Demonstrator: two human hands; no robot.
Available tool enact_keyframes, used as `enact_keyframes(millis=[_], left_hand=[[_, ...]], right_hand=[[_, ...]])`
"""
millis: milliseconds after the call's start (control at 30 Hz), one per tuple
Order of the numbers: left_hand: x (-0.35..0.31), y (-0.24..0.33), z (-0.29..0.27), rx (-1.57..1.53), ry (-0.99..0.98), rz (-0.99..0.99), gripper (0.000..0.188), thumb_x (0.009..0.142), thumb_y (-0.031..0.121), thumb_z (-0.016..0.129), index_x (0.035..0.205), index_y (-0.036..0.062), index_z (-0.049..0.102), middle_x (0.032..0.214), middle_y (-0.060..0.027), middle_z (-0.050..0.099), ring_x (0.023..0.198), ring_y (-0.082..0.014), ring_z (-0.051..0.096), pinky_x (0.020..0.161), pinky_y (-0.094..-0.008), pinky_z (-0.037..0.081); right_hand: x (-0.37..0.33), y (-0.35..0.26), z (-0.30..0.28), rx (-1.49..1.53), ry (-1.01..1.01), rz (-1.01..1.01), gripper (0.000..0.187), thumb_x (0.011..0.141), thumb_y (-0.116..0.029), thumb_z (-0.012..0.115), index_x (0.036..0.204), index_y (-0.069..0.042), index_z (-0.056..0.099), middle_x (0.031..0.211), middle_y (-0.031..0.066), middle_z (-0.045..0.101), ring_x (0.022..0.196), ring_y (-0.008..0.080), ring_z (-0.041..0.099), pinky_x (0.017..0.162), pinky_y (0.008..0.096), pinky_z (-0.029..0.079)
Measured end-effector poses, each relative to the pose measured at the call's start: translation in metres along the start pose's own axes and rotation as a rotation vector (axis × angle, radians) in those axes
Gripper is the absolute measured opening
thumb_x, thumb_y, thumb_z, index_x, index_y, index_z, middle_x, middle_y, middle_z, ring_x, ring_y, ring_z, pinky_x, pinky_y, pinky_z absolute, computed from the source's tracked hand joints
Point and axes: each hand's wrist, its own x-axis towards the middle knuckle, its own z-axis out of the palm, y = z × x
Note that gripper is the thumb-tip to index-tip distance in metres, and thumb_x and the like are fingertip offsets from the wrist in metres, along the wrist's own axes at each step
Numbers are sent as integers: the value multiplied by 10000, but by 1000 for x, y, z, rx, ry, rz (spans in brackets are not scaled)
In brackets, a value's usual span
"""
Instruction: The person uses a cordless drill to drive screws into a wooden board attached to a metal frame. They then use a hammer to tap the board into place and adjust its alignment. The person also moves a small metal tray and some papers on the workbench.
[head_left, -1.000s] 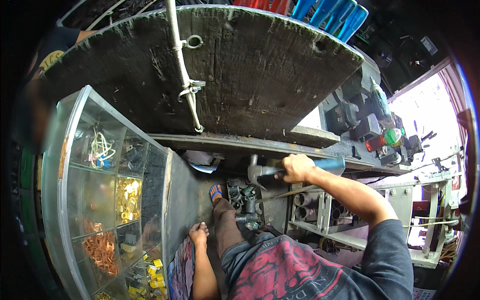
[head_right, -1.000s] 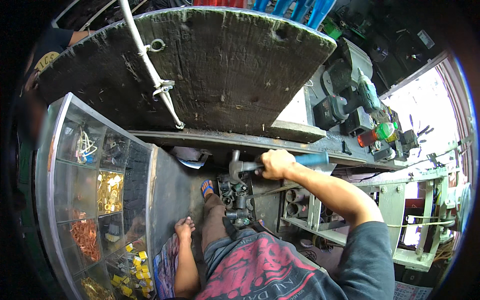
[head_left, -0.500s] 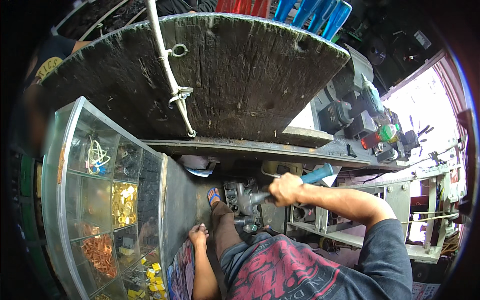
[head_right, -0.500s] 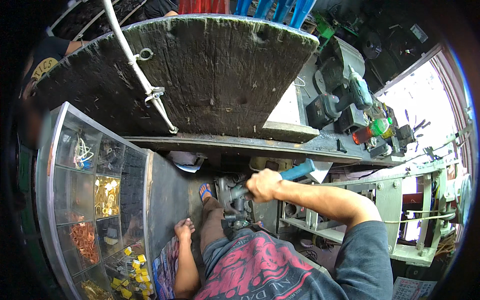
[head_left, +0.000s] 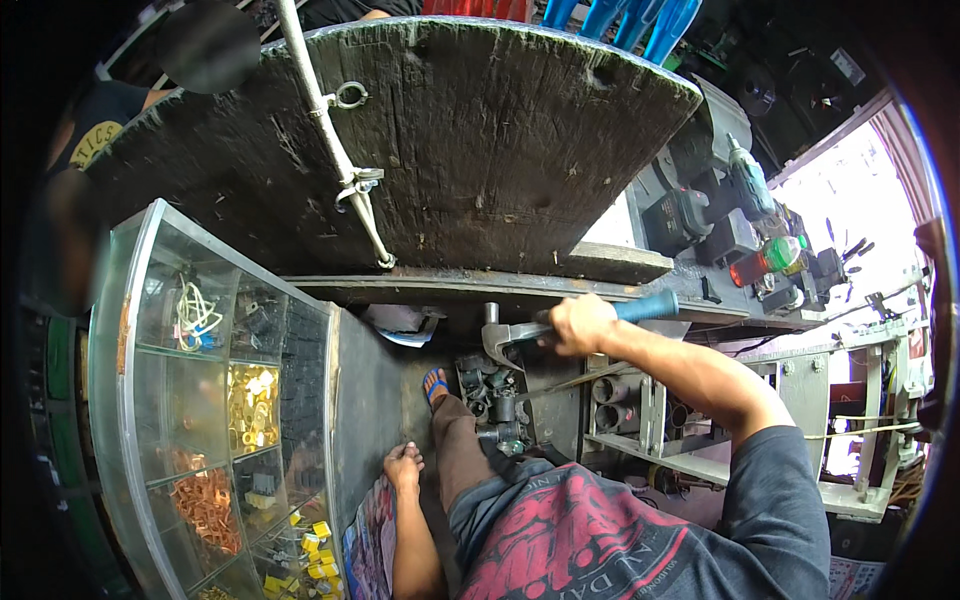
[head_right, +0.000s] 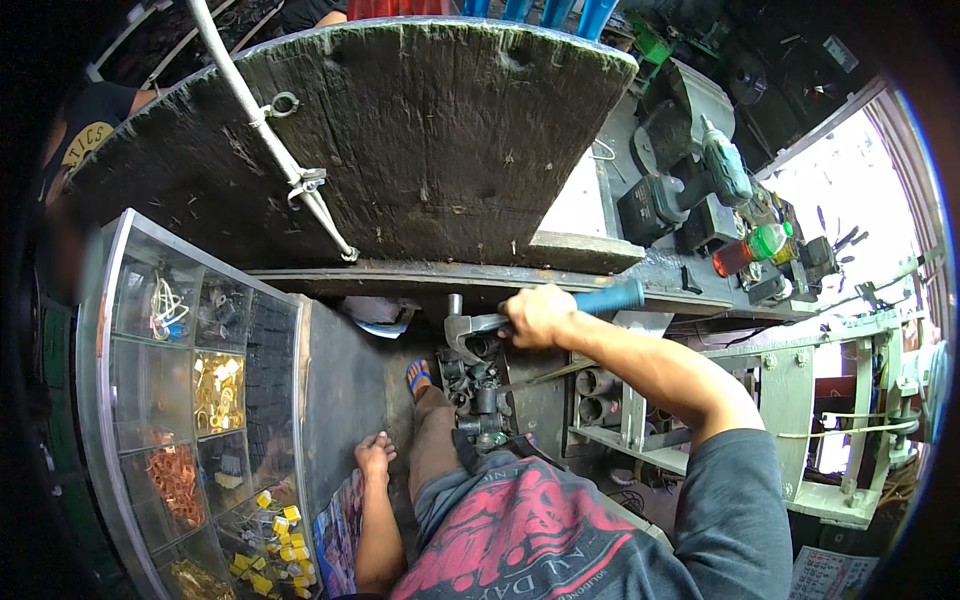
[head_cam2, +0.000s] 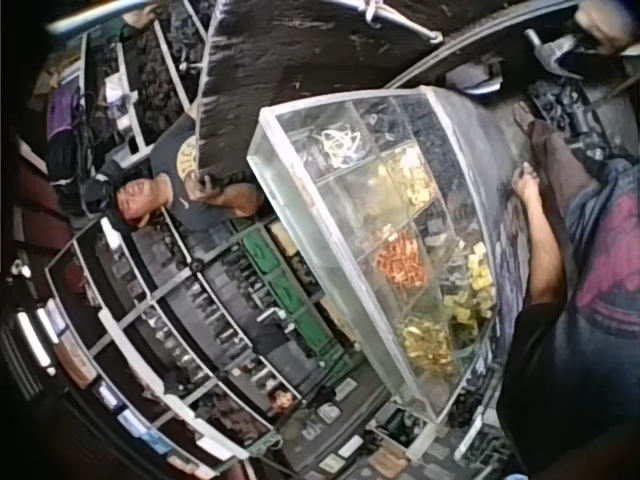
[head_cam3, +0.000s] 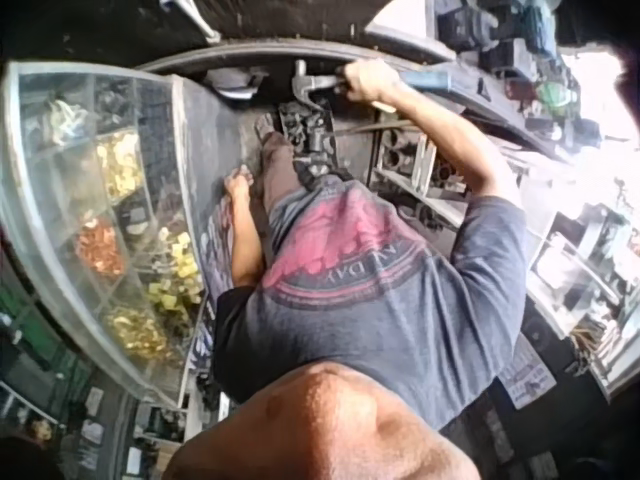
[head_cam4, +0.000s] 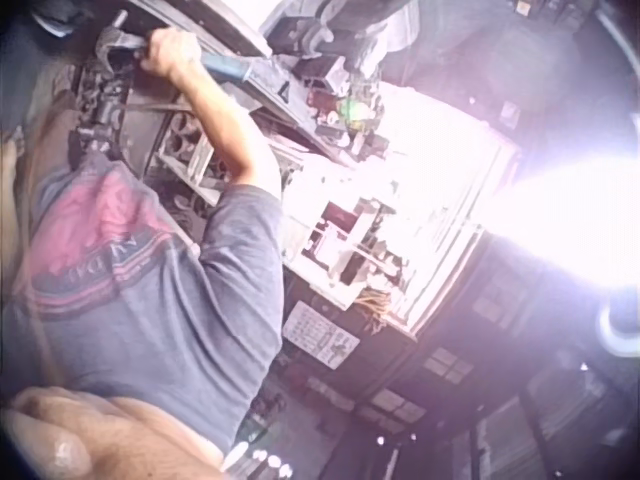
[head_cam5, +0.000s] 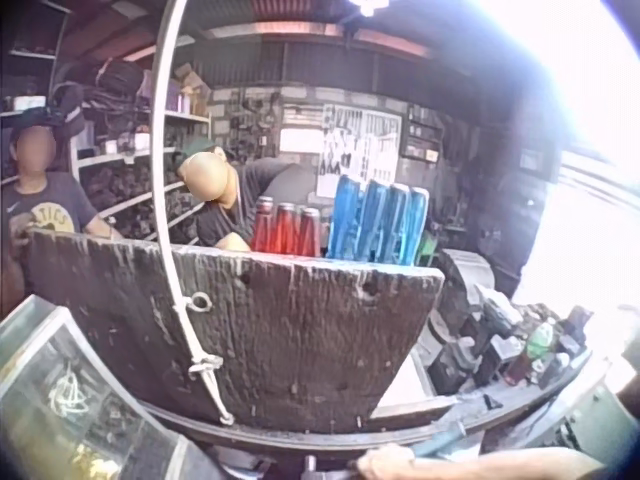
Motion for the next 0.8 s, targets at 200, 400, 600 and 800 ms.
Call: enact_keyframes(millis=[200,400,600,800], left_hand=[[7,6,3,-18,-12,18,202,953,109,704,1074,-49,668,820,-53,671,639,-124,623,538,-256,519],[9,1,1,4,-16,20,204,952,118,707,1071,-44,676,831,-63,682,636,-123,626,533,-260,522],[12,-5,2,44,-28,33,203,952,130,707,1065,-38,682,828,-63,686,624,-127,628,530,-261,527],[21,-18,-2,144,-48,28,216,949,139,715,1069,-36,682,836,-71,690,623,-140,634,517,-276,532]], right_hand=[[-4,-3,0,-48,-282,-302,303,774,-330,725,874,-45,743,886,191,749,841,383,742,751,473,606],[-1,1,10,144,-240,-112,367,826,-366,703,1013,-51,726,946,200,745,896,381,734,784,488,597],[11,10,14,142,12,32,377,819,-383,707,1054,-91,744,943,172,752,891,350,741,782,474,600],[-8,8,76,295,-123,-40,474,868,-515,698,1135,-125,722,933,227,731,907,414,720,790,525,578]])
